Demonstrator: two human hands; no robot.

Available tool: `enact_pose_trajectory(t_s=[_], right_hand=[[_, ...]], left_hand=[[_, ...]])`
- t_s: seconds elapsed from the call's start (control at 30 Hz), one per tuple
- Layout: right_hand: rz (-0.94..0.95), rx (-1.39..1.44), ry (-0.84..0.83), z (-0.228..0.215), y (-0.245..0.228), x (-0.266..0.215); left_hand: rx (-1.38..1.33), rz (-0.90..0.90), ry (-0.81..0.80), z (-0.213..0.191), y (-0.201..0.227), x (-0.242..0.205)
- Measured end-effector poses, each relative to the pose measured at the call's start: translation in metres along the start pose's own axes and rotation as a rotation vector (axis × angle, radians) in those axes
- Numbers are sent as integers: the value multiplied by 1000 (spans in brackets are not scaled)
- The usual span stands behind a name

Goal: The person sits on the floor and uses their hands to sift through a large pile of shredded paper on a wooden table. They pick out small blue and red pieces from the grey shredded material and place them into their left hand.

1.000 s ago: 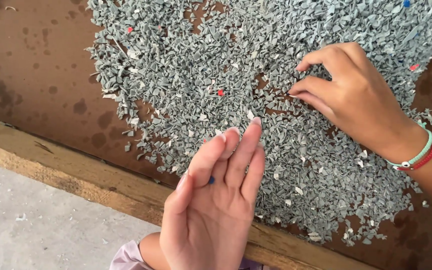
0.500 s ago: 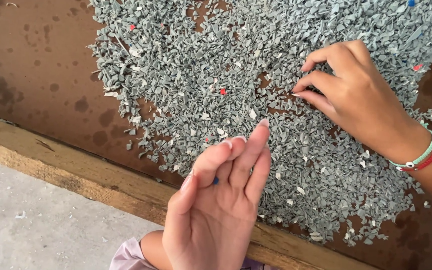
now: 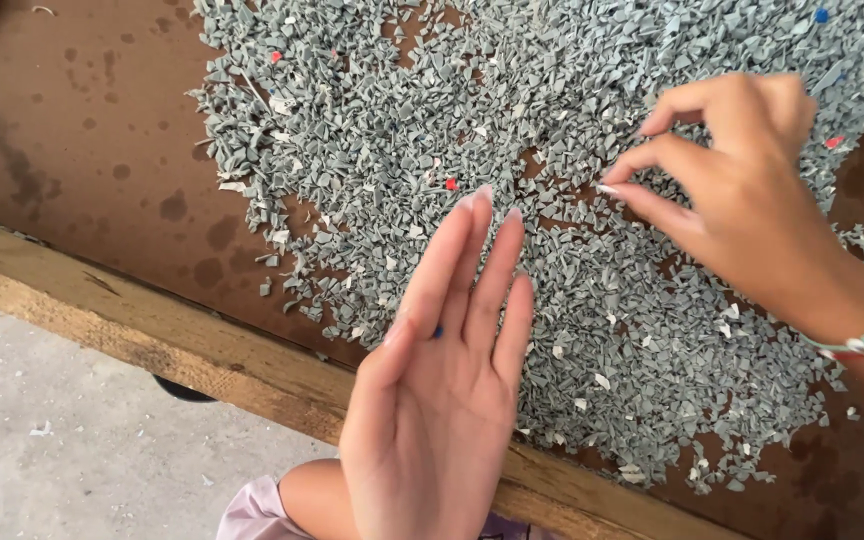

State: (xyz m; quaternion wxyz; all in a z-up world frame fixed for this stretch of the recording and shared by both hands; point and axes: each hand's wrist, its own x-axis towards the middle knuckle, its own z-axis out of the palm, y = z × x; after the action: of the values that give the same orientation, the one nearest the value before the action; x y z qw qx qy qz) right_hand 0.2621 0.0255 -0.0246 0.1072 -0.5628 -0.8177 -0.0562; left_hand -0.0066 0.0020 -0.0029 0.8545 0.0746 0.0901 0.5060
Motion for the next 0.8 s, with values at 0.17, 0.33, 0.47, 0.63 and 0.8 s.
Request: enact_pose_trajectory(t_s=[0.17, 0.33, 0.47, 0.63, 0.8], right_hand=[[83, 199, -38, -41, -31, 2], [54, 329, -82, -69, -75, 6], [21, 333, -97, -73, -83, 7], [51, 332, -82, -74, -81, 8], [34, 260, -57, -79, -43, -10]], left_hand=[[-150, -139, -7, -4, -12, 2], [-166, -255, -33, -5, -20, 0], [-211, -279, -2, -5, -19, -1], [-260, -302, 5, -4, -16, -1], [-178, -237, -2, -1, -3, 5]])
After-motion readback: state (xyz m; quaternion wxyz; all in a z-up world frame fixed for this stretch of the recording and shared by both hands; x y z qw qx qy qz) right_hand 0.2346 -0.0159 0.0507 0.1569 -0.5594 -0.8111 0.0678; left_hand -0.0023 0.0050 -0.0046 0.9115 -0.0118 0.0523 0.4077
